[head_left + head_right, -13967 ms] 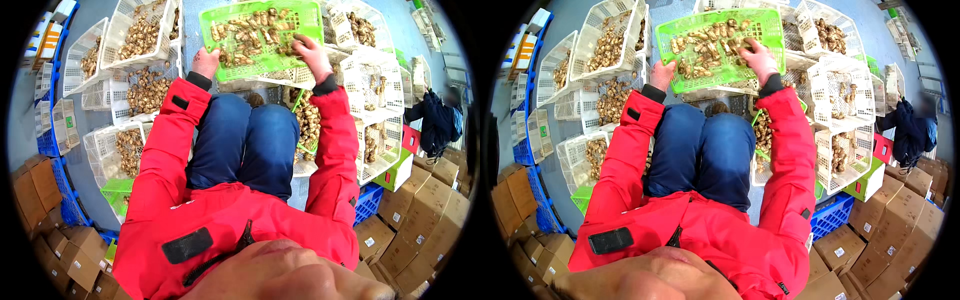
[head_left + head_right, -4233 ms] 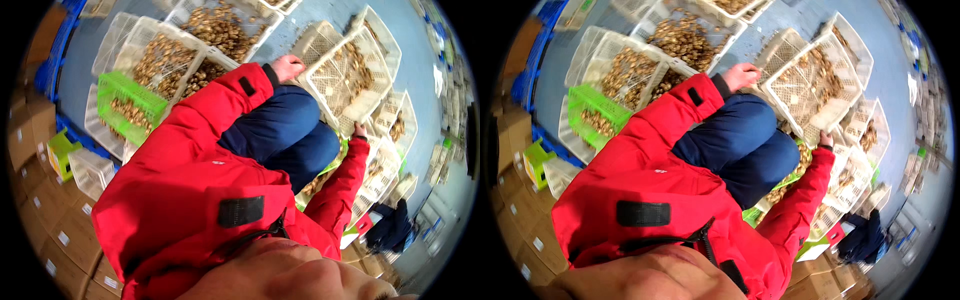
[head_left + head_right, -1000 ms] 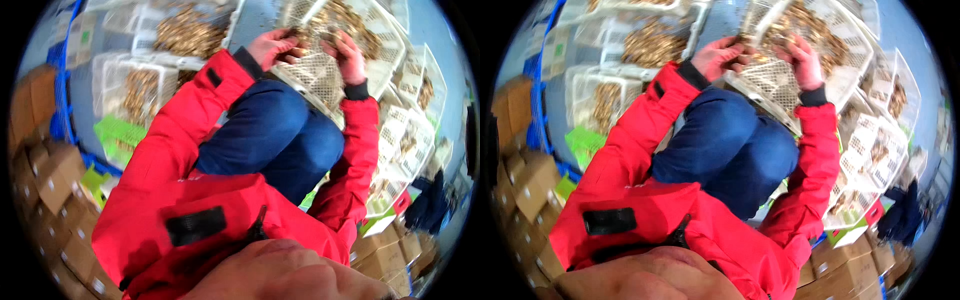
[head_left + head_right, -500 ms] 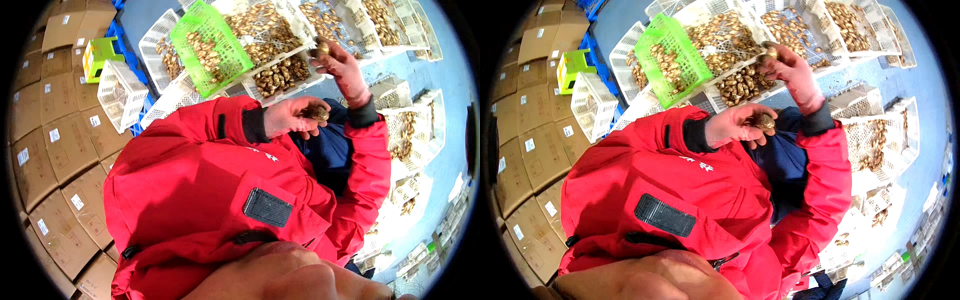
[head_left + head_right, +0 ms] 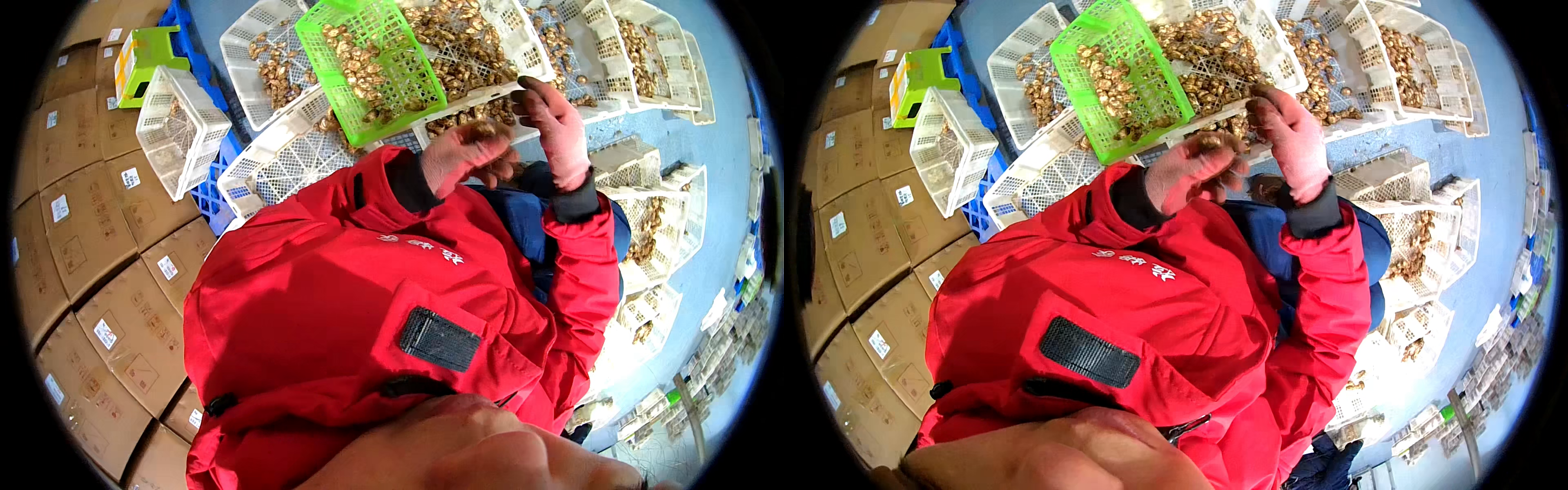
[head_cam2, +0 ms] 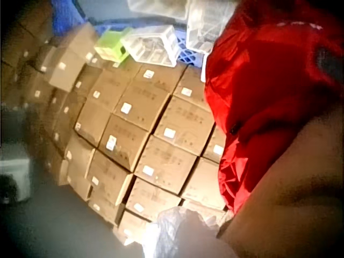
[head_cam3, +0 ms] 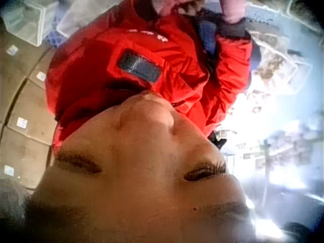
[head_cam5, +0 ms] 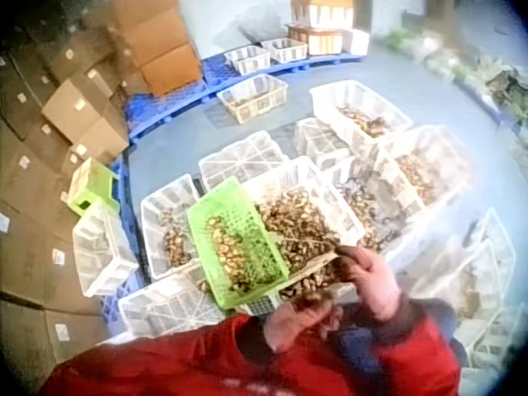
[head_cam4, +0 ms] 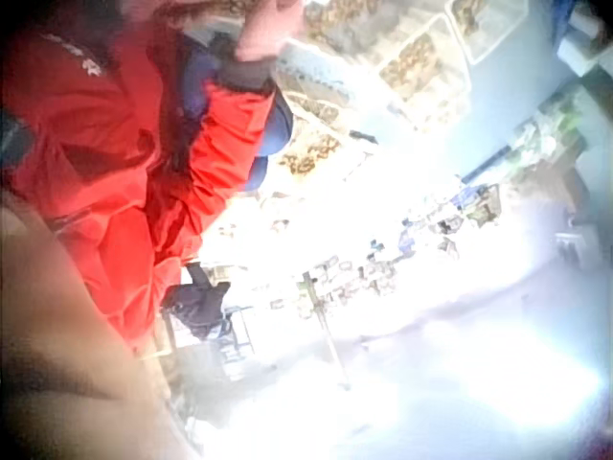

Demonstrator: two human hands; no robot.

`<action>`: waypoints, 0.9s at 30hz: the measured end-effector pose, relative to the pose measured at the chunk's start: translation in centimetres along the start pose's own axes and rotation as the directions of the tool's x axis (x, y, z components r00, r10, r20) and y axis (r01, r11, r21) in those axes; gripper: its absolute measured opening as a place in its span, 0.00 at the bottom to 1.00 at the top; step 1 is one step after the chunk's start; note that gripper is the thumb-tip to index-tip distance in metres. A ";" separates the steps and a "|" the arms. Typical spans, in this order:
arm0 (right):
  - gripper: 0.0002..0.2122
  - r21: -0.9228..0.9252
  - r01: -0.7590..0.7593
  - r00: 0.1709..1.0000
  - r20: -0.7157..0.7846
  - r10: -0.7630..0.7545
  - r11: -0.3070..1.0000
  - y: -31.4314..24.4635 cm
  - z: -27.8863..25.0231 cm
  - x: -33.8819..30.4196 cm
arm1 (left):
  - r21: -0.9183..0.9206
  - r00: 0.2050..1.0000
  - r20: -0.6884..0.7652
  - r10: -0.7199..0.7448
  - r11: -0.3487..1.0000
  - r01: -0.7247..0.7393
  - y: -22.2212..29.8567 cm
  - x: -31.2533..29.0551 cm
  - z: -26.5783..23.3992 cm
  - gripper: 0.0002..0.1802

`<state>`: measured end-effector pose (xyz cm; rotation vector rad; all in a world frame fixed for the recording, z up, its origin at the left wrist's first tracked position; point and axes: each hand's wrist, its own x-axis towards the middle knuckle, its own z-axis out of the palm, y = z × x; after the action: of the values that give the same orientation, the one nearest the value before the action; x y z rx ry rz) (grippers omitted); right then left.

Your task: The person writes in a notebook with a pen, then moves among agricultural baskets to manually sort ginger roots from one basket to another.

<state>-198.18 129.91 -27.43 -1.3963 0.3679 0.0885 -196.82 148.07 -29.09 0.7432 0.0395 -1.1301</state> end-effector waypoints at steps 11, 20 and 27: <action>0.20 -0.632 0.314 0.843 -0.158 -0.514 0.709 2.6 -1.7 -2.2 | -0.057 0.978 0.174 0.116 0.993 -0.108 -1.1 6.3 3.1 0.28; 0.29 0.243 0.551 0.818 -0.345 -0.460 0.798 -5.0 -10.7 -9.5 | 0.227 0.950 0.308 -0.046 0.973 -0.026 -1.4 8.1 6.9 0.20; 0.24 0.086 0.686 0.640 -0.543 -0.543 0.722 -5.9 -17.1 -17.1 | 0.370 0.898 0.393 -0.197 0.928 0.041 -3.9 9.0 11.0 0.19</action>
<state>-216.07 114.87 -18.80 -1.1685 0.2703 -0.8892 -199.68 133.90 -26.17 0.8033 -0.5070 -1.4208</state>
